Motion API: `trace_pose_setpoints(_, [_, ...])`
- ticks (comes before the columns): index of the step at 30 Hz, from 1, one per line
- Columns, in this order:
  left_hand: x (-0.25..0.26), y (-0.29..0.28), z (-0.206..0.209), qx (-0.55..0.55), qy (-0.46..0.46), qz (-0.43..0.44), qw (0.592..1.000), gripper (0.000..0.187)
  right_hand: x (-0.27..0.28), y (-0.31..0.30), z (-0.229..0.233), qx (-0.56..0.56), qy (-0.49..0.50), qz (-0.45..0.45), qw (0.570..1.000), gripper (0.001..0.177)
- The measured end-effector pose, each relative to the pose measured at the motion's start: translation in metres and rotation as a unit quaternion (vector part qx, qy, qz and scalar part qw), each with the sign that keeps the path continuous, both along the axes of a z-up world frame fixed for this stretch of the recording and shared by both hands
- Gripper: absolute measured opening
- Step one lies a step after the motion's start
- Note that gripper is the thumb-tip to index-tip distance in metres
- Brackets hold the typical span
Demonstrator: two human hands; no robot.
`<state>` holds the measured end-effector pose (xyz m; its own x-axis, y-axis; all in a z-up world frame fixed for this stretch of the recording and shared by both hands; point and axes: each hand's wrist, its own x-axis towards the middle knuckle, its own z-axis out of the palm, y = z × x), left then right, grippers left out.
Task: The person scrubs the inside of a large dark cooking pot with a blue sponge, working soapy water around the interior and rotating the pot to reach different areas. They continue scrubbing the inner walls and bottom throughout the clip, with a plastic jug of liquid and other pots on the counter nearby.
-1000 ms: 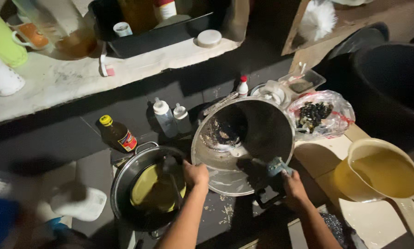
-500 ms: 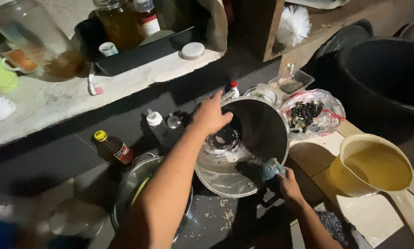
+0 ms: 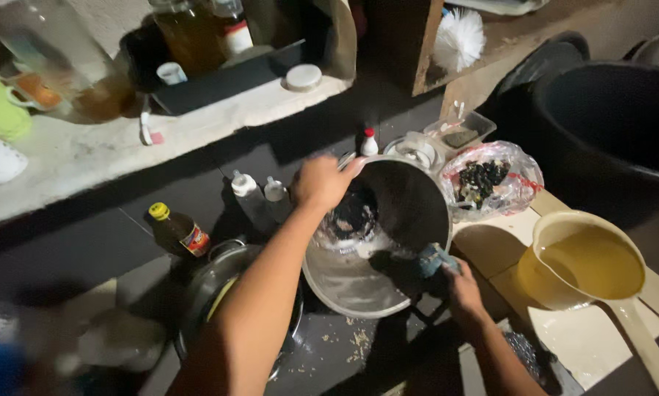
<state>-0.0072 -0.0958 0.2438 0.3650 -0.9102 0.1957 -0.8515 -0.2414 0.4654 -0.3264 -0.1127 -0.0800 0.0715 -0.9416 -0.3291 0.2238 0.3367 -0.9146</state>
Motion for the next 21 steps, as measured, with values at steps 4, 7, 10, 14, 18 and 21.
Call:
trace_pose_setpoints(4, [0.031,0.024,-0.040,-0.045,0.077,0.059,0.994,0.070,-0.021,-0.021,0.008,-0.079,-0.053,-0.034,0.995,0.035])
trace_pose_setpoints(7, [0.052,0.052,-0.072,-0.175,0.050,0.090,0.979,0.071,-0.030,-0.049,0.010,-0.093,0.021,-0.053,0.994,0.033])
trace_pose_setpoints(10, [0.059,0.077,-0.102,-0.266,0.049,0.118,0.955,0.067,-0.037,-0.083,0.015,-0.281,0.099,-0.022,0.954,0.042])
trace_pose_setpoints(14, [0.053,0.095,-0.129,-0.261,0.171,0.179,0.933,0.061,-0.038,-0.106,0.034,-0.368,0.176,-0.017,0.913,0.039])
trace_pose_setpoints(18, [0.039,0.111,-0.151,-0.309,0.235,0.175,0.905,0.052,-0.034,-0.102,0.064,-0.366,0.155,-0.006,0.917,0.040])
trace_pose_setpoints(21, [0.026,0.118,-0.170,-0.347,0.278,0.168,0.880,0.051,-0.029,-0.094,0.085,-0.305,0.074,0.004,0.949,0.040])
